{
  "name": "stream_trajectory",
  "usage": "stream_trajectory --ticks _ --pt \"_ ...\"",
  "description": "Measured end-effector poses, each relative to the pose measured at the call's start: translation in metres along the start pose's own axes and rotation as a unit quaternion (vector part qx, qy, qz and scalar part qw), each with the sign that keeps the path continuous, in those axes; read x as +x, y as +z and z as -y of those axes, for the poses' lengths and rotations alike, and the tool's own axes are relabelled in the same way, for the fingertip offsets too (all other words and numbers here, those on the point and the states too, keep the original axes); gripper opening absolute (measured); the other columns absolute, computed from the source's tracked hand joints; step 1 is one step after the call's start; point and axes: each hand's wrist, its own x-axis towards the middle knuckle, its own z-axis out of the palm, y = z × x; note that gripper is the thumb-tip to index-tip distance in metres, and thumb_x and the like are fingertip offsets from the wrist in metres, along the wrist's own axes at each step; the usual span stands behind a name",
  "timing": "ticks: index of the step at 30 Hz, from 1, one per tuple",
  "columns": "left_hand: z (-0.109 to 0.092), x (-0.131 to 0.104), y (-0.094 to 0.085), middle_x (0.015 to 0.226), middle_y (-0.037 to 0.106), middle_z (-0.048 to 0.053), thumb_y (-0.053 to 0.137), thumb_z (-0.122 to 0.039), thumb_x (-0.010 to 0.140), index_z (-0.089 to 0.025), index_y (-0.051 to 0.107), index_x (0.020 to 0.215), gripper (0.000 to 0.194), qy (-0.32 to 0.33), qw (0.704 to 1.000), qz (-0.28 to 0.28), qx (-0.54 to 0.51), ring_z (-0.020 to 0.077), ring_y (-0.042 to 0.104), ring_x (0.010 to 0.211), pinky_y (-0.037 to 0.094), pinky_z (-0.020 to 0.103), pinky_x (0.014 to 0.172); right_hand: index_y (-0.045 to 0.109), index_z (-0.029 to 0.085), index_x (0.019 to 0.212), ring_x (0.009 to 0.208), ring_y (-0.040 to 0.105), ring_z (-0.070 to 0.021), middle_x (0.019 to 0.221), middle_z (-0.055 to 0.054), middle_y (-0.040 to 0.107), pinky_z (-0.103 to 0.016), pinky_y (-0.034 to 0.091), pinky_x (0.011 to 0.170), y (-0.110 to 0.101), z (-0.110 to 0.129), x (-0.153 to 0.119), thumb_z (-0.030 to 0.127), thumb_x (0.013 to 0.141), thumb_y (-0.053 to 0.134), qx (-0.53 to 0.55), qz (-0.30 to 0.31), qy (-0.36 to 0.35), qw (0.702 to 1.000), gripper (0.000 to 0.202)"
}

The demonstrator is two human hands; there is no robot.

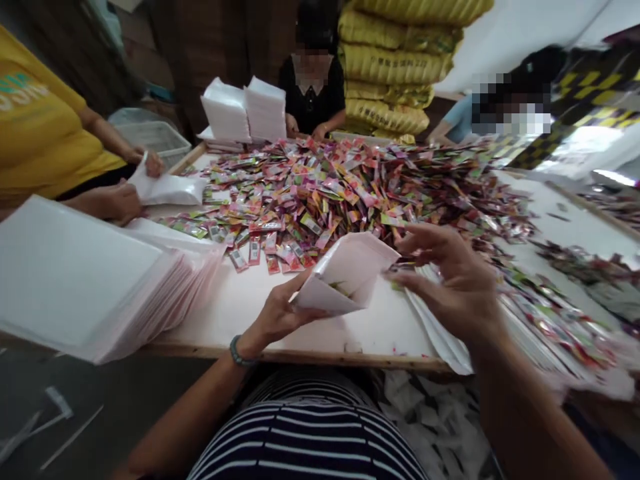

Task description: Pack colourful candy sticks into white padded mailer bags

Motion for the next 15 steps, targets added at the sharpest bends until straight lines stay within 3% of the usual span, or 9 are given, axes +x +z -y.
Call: stream_trajectory --ticks 2,3,5,7,10,13,15 --pt "0.0 0.006 0.001 0.108 0.073 0.006 0.075 -0.042 0.074 -0.021 0.065 0.125 0.057 -0.026 0.999 -0.014 -0.026 0.0245 0.066 0.094 0.052 0.031 0.081 0.052 0.028 0.132 0.108 0.062 -0.026 0.124 -0.012 0.062 -0.037 0.052 0.081 0.021 -0.031 -0.012 0.051 0.062 0.084 0.154 0.03 0.062 0.986 0.08" --pt "-0.002 0.01 0.002 0.1 0.074 0.005 0.073 -0.043 0.076 -0.019 0.069 0.119 0.049 -0.036 0.999 -0.018 -0.036 0.0224 0.066 0.087 0.051 0.029 0.077 0.057 0.025 0.124 0.103 0.064 -0.027 0.121 -0.012 0.064 -0.039 0.053 0.082 0.035 -0.044 -0.015 0.057 0.054 0.085 0.215 0.041 0.096 0.971 0.082" --pt "-0.01 0.016 0.003 0.084 0.073 0.002 0.07 -0.046 0.078 -0.017 0.074 0.106 0.04 -0.05 0.997 -0.038 -0.047 0.0188 0.063 0.076 0.049 0.026 0.069 0.068 0.019 0.1 0.089 0.066 -0.0254 0.099 -0.009 0.071 -0.039 0.054 0.08 0.062 -0.056 -0.014 0.059 0.052 0.085 0.278 0.038 0.169 0.945 0.064" --pt "-0.021 0.018 0.006 0.076 0.071 0.001 0.068 -0.051 0.079 -0.016 0.076 0.098 0.04 -0.072 0.992 -0.086 -0.065 0.0168 0.06 0.071 0.047 0.025 0.065 0.071 0.019 0.087 0.083 0.065 -0.0234 0.089 -0.006 0.073 -0.038 0.053 0.08 0.077 -0.051 -0.007 0.057 0.055 0.083 0.315 -0.015 0.206 0.926 0.051" --pt "-0.028 0.011 0.01 0.078 0.072 0.003 0.068 -0.06 0.076 -0.015 0.075 0.093 0.049 -0.129 0.973 -0.152 -0.119 0.0173 0.062 0.073 0.048 0.026 0.067 0.074 0.02 0.081 0.081 0.064 -0.021 0.085 -0.003 0.073 -0.035 0.053 0.077 0.078 -0.036 -0.004 0.055 0.062 0.08 0.329 -0.061 0.214 0.918 0.04" --pt "-0.014 0.004 0.018 0.085 0.075 0.006 0.071 -0.064 0.069 -0.014 0.075 0.087 0.053 -0.203 0.949 -0.155 -0.186 0.0206 0.065 0.081 0.051 0.029 0.074 0.072 0.018 0.068 0.062 0.057 -0.0157 0.066 0.0 0.068 -0.029 0.048 0.06 0.071 -0.04 -0.017 0.057 0.063 0.078 0.309 -0.024 0.261 0.914 0.039" --pt "0.0 0.004 0.024 0.092 0.076 0.007 0.077 -0.059 0.066 -0.014 0.075 0.091 0.052 -0.228 0.938 -0.138 -0.223 0.0216 0.066 0.087 0.052 0.031 0.078 0.069 0.017 0.062 0.054 0.051 -0.0125 0.057 0.001 0.063 -0.026 0.043 0.053 0.073 -0.053 -0.032 0.058 0.059 0.079 0.32 0.013 0.308 0.896 0.043"
